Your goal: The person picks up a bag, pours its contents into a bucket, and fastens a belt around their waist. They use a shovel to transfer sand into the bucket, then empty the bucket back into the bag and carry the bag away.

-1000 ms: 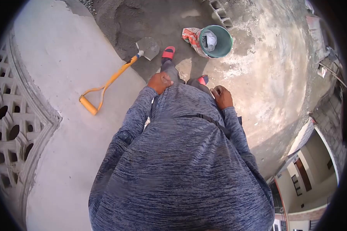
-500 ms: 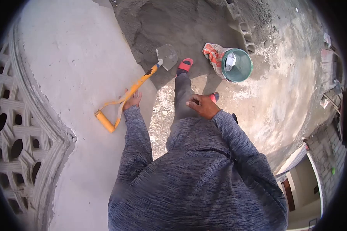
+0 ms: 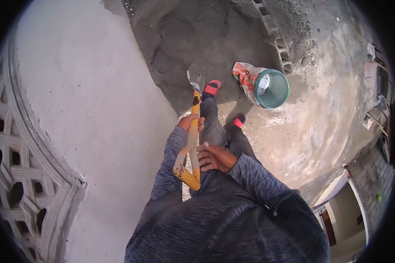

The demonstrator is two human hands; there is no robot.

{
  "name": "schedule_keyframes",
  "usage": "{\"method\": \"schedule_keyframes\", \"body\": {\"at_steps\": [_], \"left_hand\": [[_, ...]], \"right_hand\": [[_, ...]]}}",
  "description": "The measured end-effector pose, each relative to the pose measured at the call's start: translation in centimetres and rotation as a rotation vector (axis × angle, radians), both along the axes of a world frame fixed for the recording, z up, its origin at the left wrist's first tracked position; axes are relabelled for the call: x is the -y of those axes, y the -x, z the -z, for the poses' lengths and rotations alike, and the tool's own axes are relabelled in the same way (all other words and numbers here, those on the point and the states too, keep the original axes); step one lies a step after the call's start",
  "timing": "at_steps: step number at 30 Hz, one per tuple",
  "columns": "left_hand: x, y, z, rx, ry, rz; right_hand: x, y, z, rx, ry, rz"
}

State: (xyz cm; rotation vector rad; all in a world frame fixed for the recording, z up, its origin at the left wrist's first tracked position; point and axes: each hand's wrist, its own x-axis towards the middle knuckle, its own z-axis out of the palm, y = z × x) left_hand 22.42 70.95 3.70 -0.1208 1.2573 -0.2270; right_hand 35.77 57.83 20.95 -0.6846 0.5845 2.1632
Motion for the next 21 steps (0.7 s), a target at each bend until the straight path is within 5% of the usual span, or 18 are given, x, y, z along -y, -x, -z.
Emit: {"method": "schedule_keyframes", "body": {"at_steps": [4, 7, 9, 11, 17, 19, 21], "left_hand": [[1.7, -3.3, 7.3, 0.026, 0.025, 0.031], [1.2, -5.5, 10.4, -0.066, 0.013, 0.225], [1.3, -6.6, 11.6, 0.124, -0.073, 0.449], [2.1, -8.3, 11.1, 0.145, -0.137, 0.451], [4.3, -15.5, 6.0, 0.207, -0.213, 0.092], [5.7, -18.1, 4.7, 0.166, -0.242, -0.155], [7.2, -20.4, 0.6, 0.249, -0.379, -0.068]], "right_hand": [[4.5, -0.5, -2.3, 0.031, 0.024, 0.143], [7.9, 0.2, -3.8, -0.085, 0.084, 0.351], [9.2, 0.8, -4.6, -0.199, 0.053, 0.544], [10.4, 0.0, -6.1, -0.194, 0.107, 0.558], [15.9, -5.2, -7.5, -0.115, -0.124, 1.185], [19.6, -6.9, -7.7, -0.046, -0.192, 1.264], [23.8, -7.7, -7.3, 0.035, -0.248, 1.350]]}}
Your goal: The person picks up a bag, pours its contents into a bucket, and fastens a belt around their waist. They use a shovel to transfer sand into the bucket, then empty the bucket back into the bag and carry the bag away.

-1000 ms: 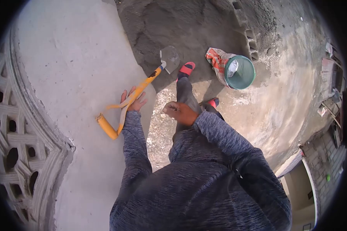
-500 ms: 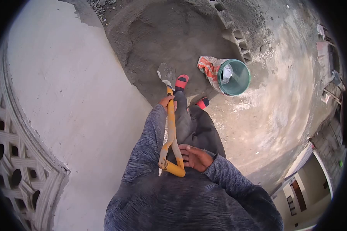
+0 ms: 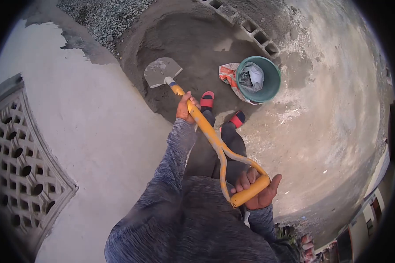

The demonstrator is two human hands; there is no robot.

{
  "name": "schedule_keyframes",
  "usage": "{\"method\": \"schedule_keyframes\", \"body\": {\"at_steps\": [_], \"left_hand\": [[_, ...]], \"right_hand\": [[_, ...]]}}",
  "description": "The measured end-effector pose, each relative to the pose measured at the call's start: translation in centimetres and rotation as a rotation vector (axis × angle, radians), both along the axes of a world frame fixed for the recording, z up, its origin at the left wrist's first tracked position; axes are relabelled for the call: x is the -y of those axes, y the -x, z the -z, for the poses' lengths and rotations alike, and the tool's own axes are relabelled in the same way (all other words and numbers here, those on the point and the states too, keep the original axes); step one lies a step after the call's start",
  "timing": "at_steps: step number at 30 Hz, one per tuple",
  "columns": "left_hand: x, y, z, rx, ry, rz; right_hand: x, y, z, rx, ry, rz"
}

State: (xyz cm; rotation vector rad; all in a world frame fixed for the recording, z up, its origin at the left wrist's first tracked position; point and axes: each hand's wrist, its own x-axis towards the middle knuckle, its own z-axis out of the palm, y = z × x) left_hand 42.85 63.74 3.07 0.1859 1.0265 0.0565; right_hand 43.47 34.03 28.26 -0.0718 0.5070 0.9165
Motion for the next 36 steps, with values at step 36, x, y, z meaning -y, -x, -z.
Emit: {"method": "schedule_keyframes", "body": {"at_steps": [36], "left_hand": [[-7.5, -18.3, 43.9, -0.400, -0.157, 0.528]], "right_hand": [[-0.6, 1.9, 47.6, -0.737, 1.393, 0.320]]}}
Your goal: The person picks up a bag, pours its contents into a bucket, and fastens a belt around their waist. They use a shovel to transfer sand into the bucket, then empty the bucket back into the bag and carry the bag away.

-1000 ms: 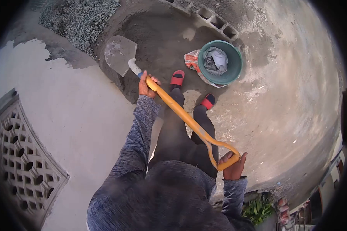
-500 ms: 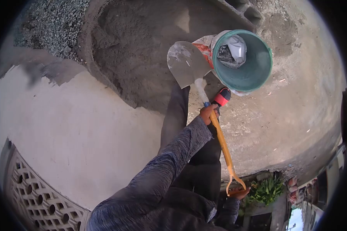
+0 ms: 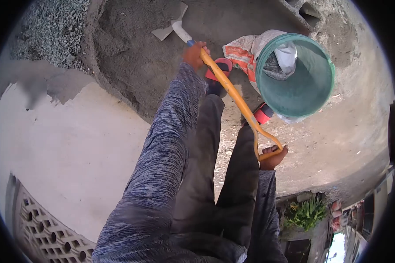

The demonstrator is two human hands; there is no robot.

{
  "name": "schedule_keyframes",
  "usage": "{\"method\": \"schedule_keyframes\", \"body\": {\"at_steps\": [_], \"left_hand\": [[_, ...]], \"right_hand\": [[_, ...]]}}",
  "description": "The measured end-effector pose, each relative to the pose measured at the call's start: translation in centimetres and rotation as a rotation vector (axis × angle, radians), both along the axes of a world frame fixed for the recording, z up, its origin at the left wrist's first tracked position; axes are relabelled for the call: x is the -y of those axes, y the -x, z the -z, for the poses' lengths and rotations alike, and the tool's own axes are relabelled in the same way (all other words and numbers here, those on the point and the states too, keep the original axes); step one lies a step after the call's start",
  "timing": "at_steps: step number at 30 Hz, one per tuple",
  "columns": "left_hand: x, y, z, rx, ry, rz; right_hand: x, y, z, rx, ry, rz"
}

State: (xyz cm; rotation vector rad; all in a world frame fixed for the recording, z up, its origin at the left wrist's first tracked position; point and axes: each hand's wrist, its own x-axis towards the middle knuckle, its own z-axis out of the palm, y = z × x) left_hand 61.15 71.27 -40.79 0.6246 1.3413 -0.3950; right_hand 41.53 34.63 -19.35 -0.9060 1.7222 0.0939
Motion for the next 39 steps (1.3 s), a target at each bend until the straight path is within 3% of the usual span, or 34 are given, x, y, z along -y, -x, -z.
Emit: {"method": "schedule_keyframes", "body": {"at_steps": [3, 8, 12, 18, 20, 21, 23, 25, 27, 30, 31, 33, 34, 35, 36, 37, 38, 39], "left_hand": [[2.4, 0.4, -0.9, 0.023, -0.007, 0.020], [8.3, 5.6, -7.7, 0.026, -0.059, 0.010], [16.1, 8.7, -18.0, 0.021, -0.179, -0.036], [29.2, 15.8, -31.5, -0.030, -0.123, 0.005], [32.9, 16.9, -36.2, -0.028, -0.139, 0.122], [34.7, 18.1, -37.4, -0.018, -0.140, 0.124], [38.2, 20.3, -38.9, -0.038, -0.197, 0.289], [41.3, 22.4, -36.9, 0.032, -0.266, 0.399], [42.1, 22.3, -34.8, 0.029, -0.402, 0.626], [41.2, 24.0, -31.4, 0.003, -0.407, 0.801], [40.6, 25.3, -30.0, 0.039, -0.374, 0.783], [39.4, 24.9, -31.4, 0.096, -0.348, 0.729], [38.6, 24.3, -32.4, 0.147, -0.315, 0.656], [37.7, 23.6, -33.8, 0.120, -0.287, 0.669], [36.4, 23.1, -34.7, 0.120, -0.309, 0.660], [34.5, 22.8, -35.6, 0.098, -0.148, 0.575], [32.5, 22.4, -36.5, 0.081, 0.007, 0.488], [30.9, 20.9, -37.7, -0.025, 0.001, 0.423]], "right_hand": [[2.6, 2.3, 0.3, -0.015, 0.056, -0.040], [8.8, 6.9, -2.8, -0.029, 0.119, -0.073], [14.9, 12.1, -8.3, -0.154, 0.214, -0.001], [23.8, 19.0, -18.8, -0.368, 0.457, 0.189], [29.1, 25.1, -21.0, -0.419, 0.472, 0.314], [30.3, 27.0, -22.9, -0.376, 0.398, 0.225], [33.8, 31.9, -25.2, -0.421, 0.163, 0.147], [35.9, 34.9, -26.1, -0.484, 0.086, 0.120], [36.0, 35.6, -26.2, -0.628, -0.261, -0.144], [36.1, 38.8, -25.7, -0.806, -0.798, -0.553], [36.7, 40.8, -25.0, -0.795, -0.803, -0.547], [39.9, 48.1, -23.0, -0.640, -0.656, -0.448], [38.0, 49.9, -21.1, -0.564, -0.581, -0.404], [38.7, 46.0, -22.2, -0.554, -0.587, -0.408], [36.8, 42.1, -23.1, -0.551, -0.463, -0.257], [34.0, 37.4, -24.8, -0.544, -0.354, -0.120], [32.8, 33.5, -25.0, -0.535, -0.391, -0.152], [31.6, 30.4, -25.5, -0.430, -0.349, -0.052]]}}
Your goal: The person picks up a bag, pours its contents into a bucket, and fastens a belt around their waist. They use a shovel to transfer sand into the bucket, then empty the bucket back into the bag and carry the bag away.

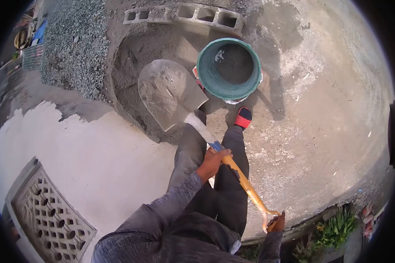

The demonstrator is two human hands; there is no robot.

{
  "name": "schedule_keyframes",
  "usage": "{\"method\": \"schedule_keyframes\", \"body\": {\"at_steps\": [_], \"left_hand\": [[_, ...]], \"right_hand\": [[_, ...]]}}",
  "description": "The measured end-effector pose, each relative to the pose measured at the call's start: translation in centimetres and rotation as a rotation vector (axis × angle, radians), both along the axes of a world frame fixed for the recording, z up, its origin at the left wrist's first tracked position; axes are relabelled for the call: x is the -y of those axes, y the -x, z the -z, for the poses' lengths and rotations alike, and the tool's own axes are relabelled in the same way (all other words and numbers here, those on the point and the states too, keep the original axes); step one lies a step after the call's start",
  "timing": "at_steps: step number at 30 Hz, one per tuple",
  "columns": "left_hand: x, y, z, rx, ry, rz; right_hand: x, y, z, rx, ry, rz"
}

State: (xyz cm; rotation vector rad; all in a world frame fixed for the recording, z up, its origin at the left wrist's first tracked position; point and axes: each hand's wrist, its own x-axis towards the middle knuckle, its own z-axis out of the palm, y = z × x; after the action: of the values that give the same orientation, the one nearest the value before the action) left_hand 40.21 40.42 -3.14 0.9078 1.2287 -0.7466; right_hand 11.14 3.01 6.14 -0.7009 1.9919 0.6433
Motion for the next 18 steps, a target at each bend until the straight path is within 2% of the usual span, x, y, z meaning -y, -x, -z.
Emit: {"method": "schedule_keyframes", "body": {"at_steps": [1, 2, 3, 5, 7, 8, 10, 11, 12, 15, 16, 17, 18], "left_hand": [[-2.2, -0.3, 0.8, -0.002, -0.027, -0.013], [-4.7, -0.1, 2.7, 0.066, 0.055, -0.150], [-6.8, -0.2, 4.9, 0.135, 0.143, -0.284], [-10.0, -1.6, 9.8, 0.026, 0.136, -0.507], [-10.7, -3.2, 12.2, 0.012, 0.058, -0.511], [-10.7, -3.7, 13.5, 0.007, -0.011, -0.503], [-10.6, -1.6, 18.2, -0.069, 0.173, -0.498], [-9.3, -1.3, 18.4, -0.152, 0.170, -0.491], [-7.9, -0.2, 19.6, -0.200, 0.198, -0.497], [-4.6, 0.2, 19.1, -0.301, 0.252, -0.515], [-4.0, 1.1, 20.5, -0.316, 0.290, -0.539], [-4.3, 0.5, 21.3, -0.296, 0.383, -0.553], [-5.2, -0.7, 22.7, -0.290, 0.412, -0.570]], "right_hand": [[-1.0, -2.0, 0.1, 0.080, 0.072, 0.109], [-1.9, -3.3, 0.8, 0.304, 0.022, 0.088], [-3.5, -5.2, 1.7, 0.298, 0.008, 0.084], [-7.5, -9.8, 3.9, 0.359, 0.166, -0.017], [-9.4, -11.6, 5.1, 0.377, 0.187, -0.003], [-9.8, -12.1, 6.0, 0.359, 0.275, -0.034], [-11.0, -12.8, 5.8, 0.350, 0.411, -0.130], [-10.9, -12.9, 4.8, 0.298, 0.421, -0.070], [-10.2, -11.9, 4.4, 0.279, 0.470, -0.109], [-5.9, -7.9, 3.3, 0.219, 0.635, -0.148], [-7.9, -11.8, 3.0, 0.123, 0.848, -0.226], [-7.9, -13.4, 3.8, 0.048, 0.916, -0.233], [-8.8, -15.5, 5.1, 0.083, 0.904, -0.240]]}}
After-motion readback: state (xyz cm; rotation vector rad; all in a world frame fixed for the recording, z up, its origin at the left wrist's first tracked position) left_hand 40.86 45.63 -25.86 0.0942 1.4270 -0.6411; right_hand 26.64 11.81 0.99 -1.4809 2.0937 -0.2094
